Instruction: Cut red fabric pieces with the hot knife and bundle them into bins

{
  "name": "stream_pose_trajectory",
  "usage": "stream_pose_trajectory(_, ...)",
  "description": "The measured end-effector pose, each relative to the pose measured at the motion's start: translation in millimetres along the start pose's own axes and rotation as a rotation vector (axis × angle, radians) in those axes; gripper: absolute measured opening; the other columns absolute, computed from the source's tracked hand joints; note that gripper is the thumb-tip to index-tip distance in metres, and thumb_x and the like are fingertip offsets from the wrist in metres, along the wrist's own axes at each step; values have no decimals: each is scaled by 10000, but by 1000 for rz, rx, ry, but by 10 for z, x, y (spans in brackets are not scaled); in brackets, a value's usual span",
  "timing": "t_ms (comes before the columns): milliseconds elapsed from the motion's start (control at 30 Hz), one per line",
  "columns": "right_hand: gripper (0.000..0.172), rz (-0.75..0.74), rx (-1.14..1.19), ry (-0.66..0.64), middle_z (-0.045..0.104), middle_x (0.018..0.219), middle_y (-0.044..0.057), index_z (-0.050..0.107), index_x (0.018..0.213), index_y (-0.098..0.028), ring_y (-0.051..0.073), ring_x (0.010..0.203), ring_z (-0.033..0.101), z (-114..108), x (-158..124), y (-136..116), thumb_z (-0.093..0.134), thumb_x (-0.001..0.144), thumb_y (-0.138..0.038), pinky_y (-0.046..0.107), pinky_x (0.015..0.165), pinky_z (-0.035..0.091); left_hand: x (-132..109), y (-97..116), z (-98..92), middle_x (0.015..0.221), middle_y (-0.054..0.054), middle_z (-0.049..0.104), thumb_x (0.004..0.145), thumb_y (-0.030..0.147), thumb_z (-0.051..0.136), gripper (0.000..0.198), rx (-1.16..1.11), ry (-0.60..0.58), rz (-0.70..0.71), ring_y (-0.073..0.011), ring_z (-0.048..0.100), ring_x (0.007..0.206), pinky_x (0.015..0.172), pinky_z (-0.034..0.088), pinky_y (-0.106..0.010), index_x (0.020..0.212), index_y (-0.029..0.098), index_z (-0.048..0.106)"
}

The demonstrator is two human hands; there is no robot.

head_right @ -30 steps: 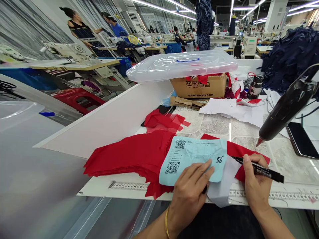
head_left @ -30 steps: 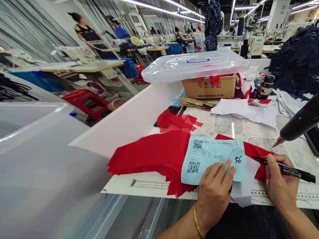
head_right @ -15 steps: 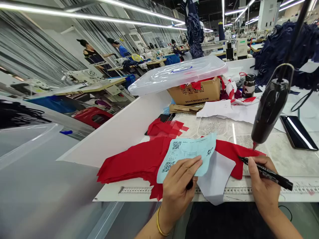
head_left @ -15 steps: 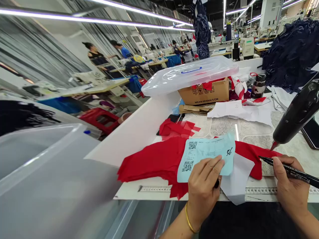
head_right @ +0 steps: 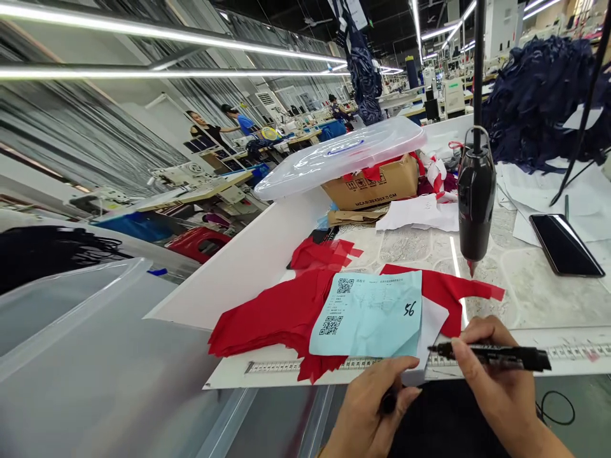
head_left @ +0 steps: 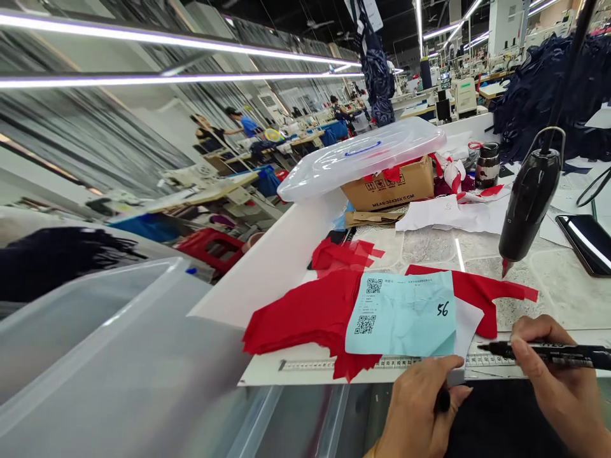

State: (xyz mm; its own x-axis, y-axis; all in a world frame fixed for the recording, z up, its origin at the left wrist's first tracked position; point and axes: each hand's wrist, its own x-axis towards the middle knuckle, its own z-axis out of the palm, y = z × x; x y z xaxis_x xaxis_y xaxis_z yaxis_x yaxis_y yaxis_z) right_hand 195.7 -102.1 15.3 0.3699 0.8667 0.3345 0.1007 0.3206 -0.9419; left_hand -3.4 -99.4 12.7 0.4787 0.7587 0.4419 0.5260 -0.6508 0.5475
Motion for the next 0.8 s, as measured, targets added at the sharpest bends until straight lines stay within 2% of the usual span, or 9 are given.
stream_pose_trajectory(133, 244, 13, 97, -181, 513, 548, -28, 587, 685, -223, 98, 451, 457, -4, -103, -104, 655, 858, -380, 206, 413, 388, 79, 88, 103, 609, 39, 548, 987, 364, 460, 175, -233, -124, -228, -124, 525, 532, 508, 433, -227, 1020, 202, 520)
stream_pose_trajectory(267, 224, -2, 114, -201, 501, 551, -32, 581, 693, -224, 95, 462, 453, -35, -134, -127, 644, 869, -346, 200, 426, 393, 134, 152, 126, 648, 23, 569, 984, 306, 442, 139, -238, -135, -219, -124, 536, 563, 533, 434, -231, 937, 210, 531)
stream_pose_trajectory(367, 222, -3, 112, -168, 496, 543, -33, 580, 696, -225, 97, 456, 454, -73, -130, -109, 644, 868, -350, 201, 423, 396, 110, 130, 109, 704, -4, 624, 972, 213, 434, 173, -97, -110, -136, -135, 588, 633, 581, 458, -243, 859, 209, 565)
stream_pose_trajectory(433, 213, 9, 89, -135, 497, 550, -31, 583, 703, -225, 101, 463, 463, -107, -130, -86, 650, 862, -349, 205, 429, 405, 73, 69, 58, 717, -19, 639, 956, 148, 418, 203, 99, -73, -71, -153, 596, 654, 599, 462, -270, 882, 201, 599)
stream_pose_trajectory(533, 224, 28, 31, -74, 499, 560, -26, 588, 692, -226, 107, 472, 471, -156, -129, -46, 665, 845, -370, 210, 428, 412, 15, -59, -78, 697, -19, 638, 930, 96, 417, 275, 408, -24, 49, -170, 586, 626, 569, 435, -291, 1099, 177, 617)
stream_pose_trajectory(600, 257, 30, -12, -33, 502, 557, -22, 585, 667, -227, 108, 463, 463, -179, -126, -19, 674, 832, -402, 211, 414, 403, -7, -141, -176, 685, -7, 630, 927, 94, 421, 362, 528, -23, 99, -165, 583, 609, 556, 423, -287, 1256, 157, 559)
stream_pose_trajectory(667, 291, 35, -54, 14, 514, 559, -16, 582, 646, -226, 105, 451, 446, -199, -130, 17, 684, 816, -439, 214, 398, 388, -10, -208, -242, 686, -5, 629, 930, 111, 428, 396, 611, -40, 109, -165, 586, 612, 564, 424, -290, 1315, 134, 522)
stream_pose_trajectory(800, 301, 92, -125, 56, 495, 533, -26, 593, 664, -228, 98, 425, 397, -257, -165, 122, 696, 801, -475, 218, 362, 338, 42, -295, -238, 682, -12, 640, 898, 128, 496, 293, 725, -52, 116, -188, 596, 632, 609, 435, -324, 1160, 120, 626)
